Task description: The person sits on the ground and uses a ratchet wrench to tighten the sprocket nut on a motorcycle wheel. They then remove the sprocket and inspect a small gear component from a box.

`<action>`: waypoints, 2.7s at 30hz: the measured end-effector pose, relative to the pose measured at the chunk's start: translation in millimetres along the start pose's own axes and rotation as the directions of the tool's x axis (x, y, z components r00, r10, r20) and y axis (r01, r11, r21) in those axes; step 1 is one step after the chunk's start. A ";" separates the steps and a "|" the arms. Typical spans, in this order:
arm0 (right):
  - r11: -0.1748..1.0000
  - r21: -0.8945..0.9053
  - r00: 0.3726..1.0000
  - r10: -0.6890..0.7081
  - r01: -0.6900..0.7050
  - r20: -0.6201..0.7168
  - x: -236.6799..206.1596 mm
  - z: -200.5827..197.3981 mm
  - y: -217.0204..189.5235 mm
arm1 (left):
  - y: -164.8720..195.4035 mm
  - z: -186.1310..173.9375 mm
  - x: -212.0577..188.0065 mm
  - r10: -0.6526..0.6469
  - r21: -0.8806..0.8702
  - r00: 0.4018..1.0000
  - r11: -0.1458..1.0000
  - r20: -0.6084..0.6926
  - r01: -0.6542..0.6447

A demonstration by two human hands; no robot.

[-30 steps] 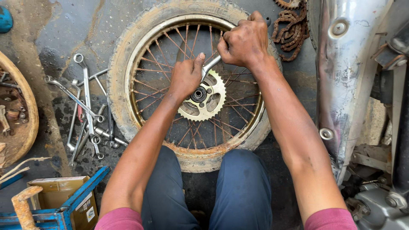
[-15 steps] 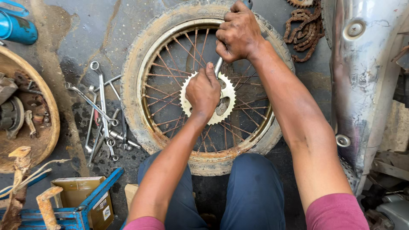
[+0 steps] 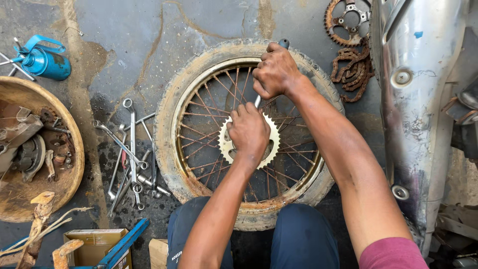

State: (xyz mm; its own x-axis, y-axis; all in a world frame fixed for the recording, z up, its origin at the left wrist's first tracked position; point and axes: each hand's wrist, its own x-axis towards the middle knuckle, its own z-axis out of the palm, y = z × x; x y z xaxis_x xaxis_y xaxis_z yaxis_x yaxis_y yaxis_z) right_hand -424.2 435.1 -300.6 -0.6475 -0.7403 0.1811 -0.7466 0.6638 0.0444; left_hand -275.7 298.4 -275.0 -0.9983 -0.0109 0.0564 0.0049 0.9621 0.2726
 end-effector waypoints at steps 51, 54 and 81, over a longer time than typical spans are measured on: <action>-0.795 0.428 0.516 0.606 0.431 0.606 -47.9 65.9 23.1 | 26.0 35.2 10.7 0.172 -0.155 0.965 0.978 0.199 -0.143; -0.798 0.416 0.532 0.602 0.437 0.596 -54.4 77.6 23.1 | 28.3 40.7 9.8 0.192 -0.142 0.961 0.976 0.201 -0.165; -0.793 0.307 0.606 0.603 0.526 0.519 -89.9 70.2 59.0 | 30.3 63.9 14.6 0.338 -0.069 0.897 0.941 0.286 -0.332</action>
State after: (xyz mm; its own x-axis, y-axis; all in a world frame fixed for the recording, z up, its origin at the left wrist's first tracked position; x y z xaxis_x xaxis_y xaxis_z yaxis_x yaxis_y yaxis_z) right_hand -420.8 533.4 -383.3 -0.9219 -0.1037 -0.3732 0.2044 -0.9487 -0.2414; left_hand -293.8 344.8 -327.2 -0.9099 0.3931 -0.1321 0.3402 0.8898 0.3043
